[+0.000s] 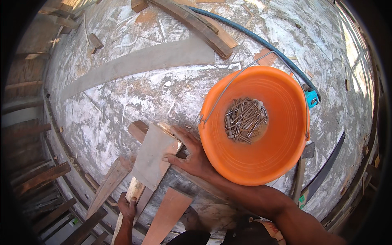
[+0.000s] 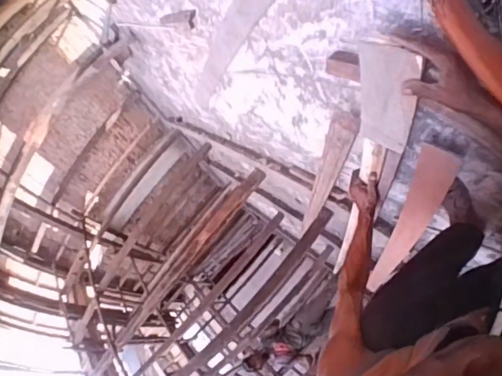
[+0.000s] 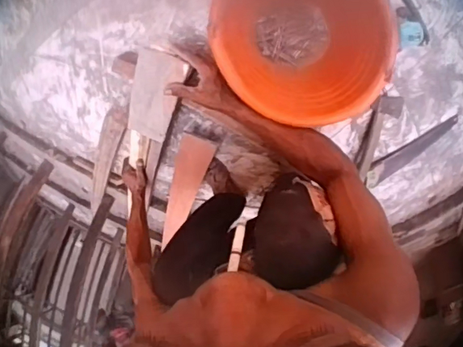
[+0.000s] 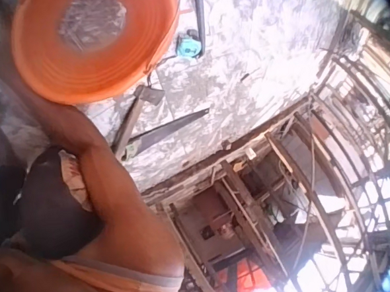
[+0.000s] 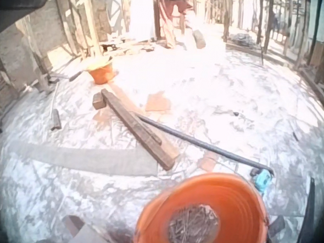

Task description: The person aligns a curved wooden board against vertical studs, selects nails from an orange bucket, and uses an axe as a hammer to drive nails into the wood.

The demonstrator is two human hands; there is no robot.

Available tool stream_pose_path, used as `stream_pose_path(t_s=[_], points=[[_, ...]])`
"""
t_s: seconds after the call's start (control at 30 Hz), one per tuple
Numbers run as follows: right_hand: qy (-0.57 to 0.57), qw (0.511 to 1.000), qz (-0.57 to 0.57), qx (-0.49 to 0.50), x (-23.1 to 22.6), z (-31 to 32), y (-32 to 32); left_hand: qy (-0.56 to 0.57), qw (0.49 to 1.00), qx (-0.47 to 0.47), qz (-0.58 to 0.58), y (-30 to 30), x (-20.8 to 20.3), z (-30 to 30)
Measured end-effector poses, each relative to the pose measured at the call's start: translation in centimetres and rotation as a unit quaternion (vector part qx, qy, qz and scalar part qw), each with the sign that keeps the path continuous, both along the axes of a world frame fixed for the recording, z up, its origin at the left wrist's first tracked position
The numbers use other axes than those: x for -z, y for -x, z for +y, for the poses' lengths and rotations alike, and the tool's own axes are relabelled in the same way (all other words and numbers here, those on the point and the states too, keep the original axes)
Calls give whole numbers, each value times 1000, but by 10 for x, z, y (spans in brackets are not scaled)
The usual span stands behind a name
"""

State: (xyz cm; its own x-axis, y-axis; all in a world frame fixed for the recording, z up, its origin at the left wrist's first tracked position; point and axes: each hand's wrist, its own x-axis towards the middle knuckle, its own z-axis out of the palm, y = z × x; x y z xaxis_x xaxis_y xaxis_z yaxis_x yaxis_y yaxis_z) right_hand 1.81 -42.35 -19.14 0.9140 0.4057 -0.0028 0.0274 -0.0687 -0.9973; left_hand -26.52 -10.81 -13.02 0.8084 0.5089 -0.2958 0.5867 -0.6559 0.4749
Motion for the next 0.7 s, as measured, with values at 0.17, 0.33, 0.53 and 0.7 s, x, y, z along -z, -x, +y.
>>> stream_pose_path(t_s=[0.17, 0.33, 0.53, 0.7], points=[[-2, 1000, 20, -19, 2, 0, 1, -17, 1000, -5, 17, 0, -11, -4], [-2, 1000, 21, -11, -1, 2, -2, 8, 1000, 12, -13, -19, -17, -15], [5, 999, 34, 0, -7, 0, -1, -143, 959, 242, -33, -152, -30, -97], [3, 992, 121, 33, -11, 6, 8, -102, 965, 240, 23, -173, -14, -108]])
